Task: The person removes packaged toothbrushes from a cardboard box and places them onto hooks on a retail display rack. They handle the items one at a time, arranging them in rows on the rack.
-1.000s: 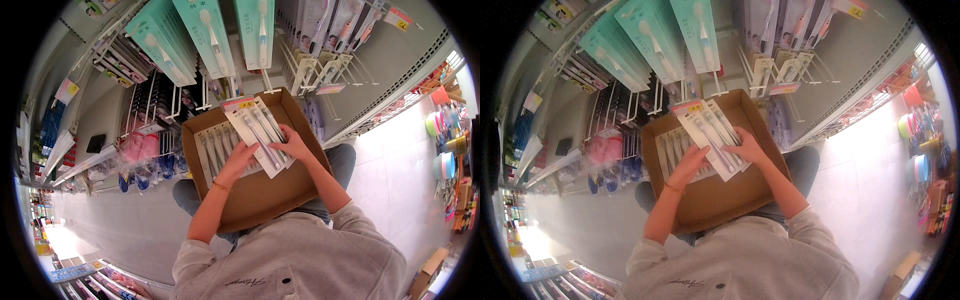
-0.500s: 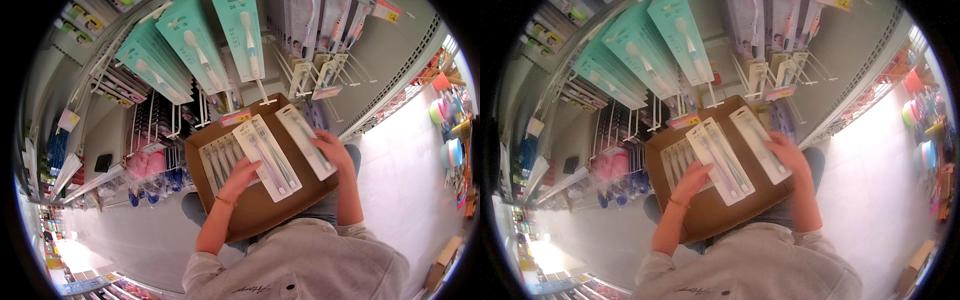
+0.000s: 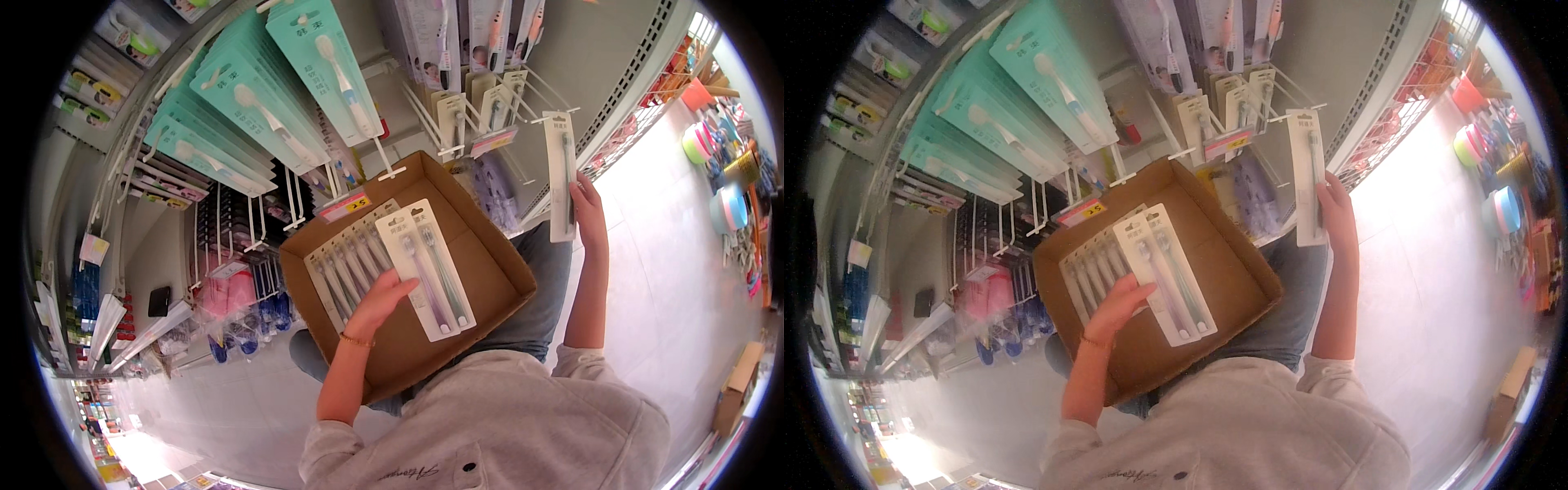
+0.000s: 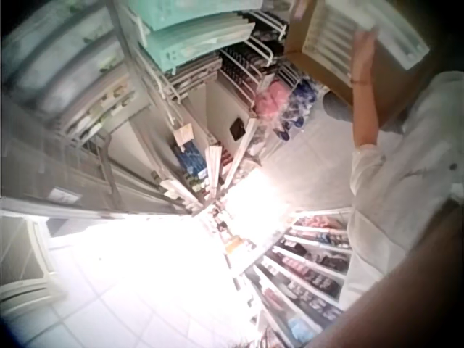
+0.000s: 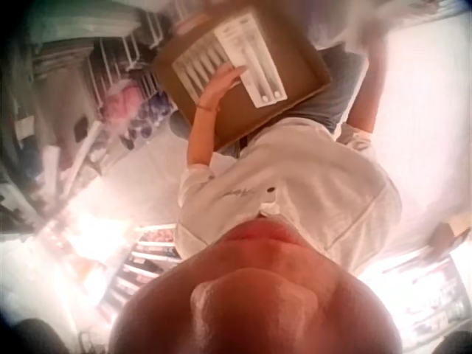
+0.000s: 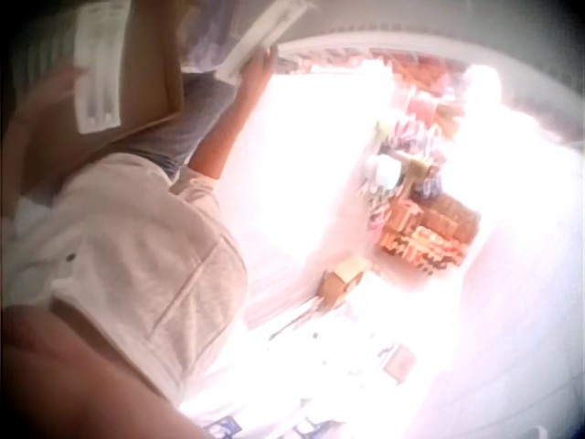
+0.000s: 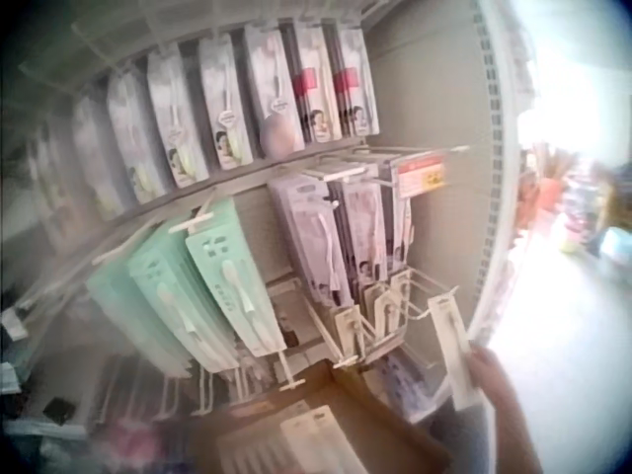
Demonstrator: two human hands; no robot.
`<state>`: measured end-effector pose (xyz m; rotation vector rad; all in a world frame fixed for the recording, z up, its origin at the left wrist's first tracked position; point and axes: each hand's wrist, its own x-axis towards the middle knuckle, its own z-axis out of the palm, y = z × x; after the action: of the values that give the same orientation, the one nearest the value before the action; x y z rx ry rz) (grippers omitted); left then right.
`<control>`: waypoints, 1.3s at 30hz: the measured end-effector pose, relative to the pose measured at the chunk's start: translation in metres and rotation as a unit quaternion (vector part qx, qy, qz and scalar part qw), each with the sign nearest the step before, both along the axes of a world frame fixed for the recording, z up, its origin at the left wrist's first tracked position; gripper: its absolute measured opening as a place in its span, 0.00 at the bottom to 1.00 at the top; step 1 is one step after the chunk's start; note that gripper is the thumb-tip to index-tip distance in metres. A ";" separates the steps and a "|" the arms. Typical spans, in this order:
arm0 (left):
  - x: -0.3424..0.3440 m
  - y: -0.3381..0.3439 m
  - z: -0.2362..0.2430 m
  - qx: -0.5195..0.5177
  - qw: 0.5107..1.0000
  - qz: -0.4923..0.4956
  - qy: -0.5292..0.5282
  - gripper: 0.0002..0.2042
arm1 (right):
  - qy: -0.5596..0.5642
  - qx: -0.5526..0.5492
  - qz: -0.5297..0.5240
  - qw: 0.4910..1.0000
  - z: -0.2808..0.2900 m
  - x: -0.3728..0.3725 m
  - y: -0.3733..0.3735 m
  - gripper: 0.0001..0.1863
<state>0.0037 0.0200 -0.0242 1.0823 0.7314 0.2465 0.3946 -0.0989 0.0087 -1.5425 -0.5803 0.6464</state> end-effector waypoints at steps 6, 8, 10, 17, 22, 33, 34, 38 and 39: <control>-0.002 -0.001 -0.004 -0.006 1.000 0.013 0.014 0.14 | -0.059 0.005 -0.017 0.998 -0.032 0.032 0.031 0.21; -0.003 0.000 -0.004 -0.001 1.000 0.010 0.028 0.14 | -0.101 -0.015 -0.025 0.994 -0.047 0.043 0.042 0.21; -0.003 -0.001 0.000 -0.006 1.000 0.017 0.021 0.16 | -0.089 0.001 -0.031 0.996 -0.057 0.042 0.055 0.20; -0.002 -0.001 0.005 0.010 0.999 0.015 0.028 0.16 | -0.127 -0.010 -0.017 0.992 -0.098 0.088 0.118 0.21; -0.008 -0.001 0.004 0.029 0.999 0.015 0.038 0.15 | -0.101 -0.022 -0.015 0.995 -0.091 0.081 0.159 0.24; -0.001 -0.001 0.012 0.061 0.997 0.020 0.030 0.15 | -0.308 -0.049 0.075 0.947 -0.096 0.066 0.098 0.23; -0.005 -0.003 0.013 0.053 0.997 0.037 0.035 0.15 | -0.228 -0.074 0.103 0.965 -0.071 0.026 0.081 0.22; -0.004 -0.003 0.019 0.030 0.998 0.045 0.044 0.14 | -0.097 -0.060 0.230 0.967 -0.015 -0.106 0.021 0.18; -0.004 -0.005 0.018 0.021 0.998 0.045 0.040 0.13 | -0.104 -0.052 0.273 0.955 -0.015 -0.130 0.012 0.19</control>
<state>0.0001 0.0149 -0.0062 1.1059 0.8509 0.2973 0.2647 -0.0873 -0.0058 -1.5630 -1.1726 0.9481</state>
